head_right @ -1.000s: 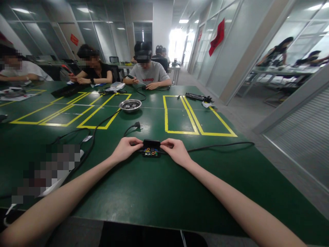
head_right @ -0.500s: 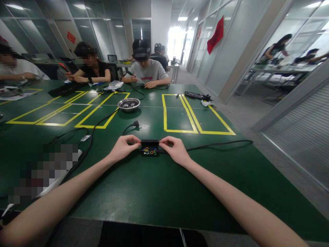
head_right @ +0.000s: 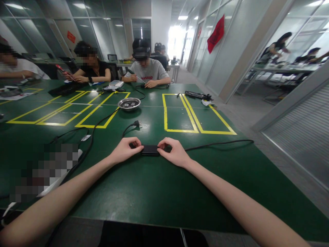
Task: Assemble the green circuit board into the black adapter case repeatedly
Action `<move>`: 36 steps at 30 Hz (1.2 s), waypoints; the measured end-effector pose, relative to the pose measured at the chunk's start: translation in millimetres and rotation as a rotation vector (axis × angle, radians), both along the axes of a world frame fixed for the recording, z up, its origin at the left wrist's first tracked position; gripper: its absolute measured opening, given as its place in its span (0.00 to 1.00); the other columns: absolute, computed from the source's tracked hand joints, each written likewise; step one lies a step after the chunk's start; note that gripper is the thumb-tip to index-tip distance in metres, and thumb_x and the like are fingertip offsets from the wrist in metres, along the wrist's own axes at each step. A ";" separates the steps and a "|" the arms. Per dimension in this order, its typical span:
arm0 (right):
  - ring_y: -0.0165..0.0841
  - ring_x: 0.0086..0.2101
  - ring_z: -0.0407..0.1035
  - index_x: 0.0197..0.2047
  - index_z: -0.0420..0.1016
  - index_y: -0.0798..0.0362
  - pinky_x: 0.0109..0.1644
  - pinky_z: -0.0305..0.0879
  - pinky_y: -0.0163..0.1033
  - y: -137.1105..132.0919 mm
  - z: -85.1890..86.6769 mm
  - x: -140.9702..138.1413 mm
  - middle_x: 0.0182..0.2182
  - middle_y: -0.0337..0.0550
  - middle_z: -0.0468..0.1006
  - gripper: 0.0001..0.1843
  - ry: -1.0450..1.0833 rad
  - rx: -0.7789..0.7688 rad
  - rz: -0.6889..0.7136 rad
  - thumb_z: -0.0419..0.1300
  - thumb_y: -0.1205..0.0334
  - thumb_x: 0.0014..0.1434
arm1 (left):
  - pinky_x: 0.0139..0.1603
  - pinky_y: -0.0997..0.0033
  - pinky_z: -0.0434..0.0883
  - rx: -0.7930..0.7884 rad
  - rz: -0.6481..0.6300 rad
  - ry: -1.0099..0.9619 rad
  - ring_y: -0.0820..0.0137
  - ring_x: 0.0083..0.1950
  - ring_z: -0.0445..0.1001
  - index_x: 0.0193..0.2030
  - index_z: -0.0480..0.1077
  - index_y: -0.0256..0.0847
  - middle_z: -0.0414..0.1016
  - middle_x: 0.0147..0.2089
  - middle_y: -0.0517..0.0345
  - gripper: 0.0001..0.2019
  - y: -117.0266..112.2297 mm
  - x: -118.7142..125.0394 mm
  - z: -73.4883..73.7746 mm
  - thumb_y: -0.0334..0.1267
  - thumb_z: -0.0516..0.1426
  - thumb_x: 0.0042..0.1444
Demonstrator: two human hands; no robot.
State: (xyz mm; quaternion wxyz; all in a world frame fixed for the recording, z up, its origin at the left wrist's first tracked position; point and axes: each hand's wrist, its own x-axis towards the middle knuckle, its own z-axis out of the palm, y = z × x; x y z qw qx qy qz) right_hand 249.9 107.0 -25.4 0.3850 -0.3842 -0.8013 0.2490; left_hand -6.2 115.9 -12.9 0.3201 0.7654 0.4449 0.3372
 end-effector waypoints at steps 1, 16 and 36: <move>0.36 0.35 0.74 0.39 0.76 0.50 0.42 0.72 0.44 0.2 -0.8 0.0 0.34 0.43 0.79 0.05 -0.015 0.008 -0.005 0.63 0.59 0.62 | 0.35 0.72 0.69 0.010 -0.006 0.022 0.71 0.31 0.72 0.30 0.73 0.38 0.76 0.28 0.60 0.11 0.6 -0.5 -0.8 0.43 0.61 0.57; 0.39 0.39 0.75 0.44 0.78 0.51 0.45 0.72 0.45 -0.3 -2.0 -0.9 0.39 0.44 0.81 0.14 -0.166 -0.064 0.016 0.71 0.55 0.58 | 0.42 0.63 0.69 0.306 0.000 0.591 0.60 0.39 0.75 0.36 0.73 0.40 0.76 0.36 0.52 0.26 -3.6 16.2 -2.9 0.65 0.57 0.63; 0.33 0.30 0.67 0.35 0.69 0.50 0.33 0.62 0.38 -10.4 3.5 -0.9 0.31 0.40 0.71 0.11 -0.173 0.182 0.124 0.68 0.57 0.60 | 0.39 0.67 0.66 0.437 -0.249 0.461 0.64 0.39 0.73 0.37 0.71 0.40 0.75 0.37 0.54 0.15 -7.5 8.6 3.7 0.50 0.63 0.62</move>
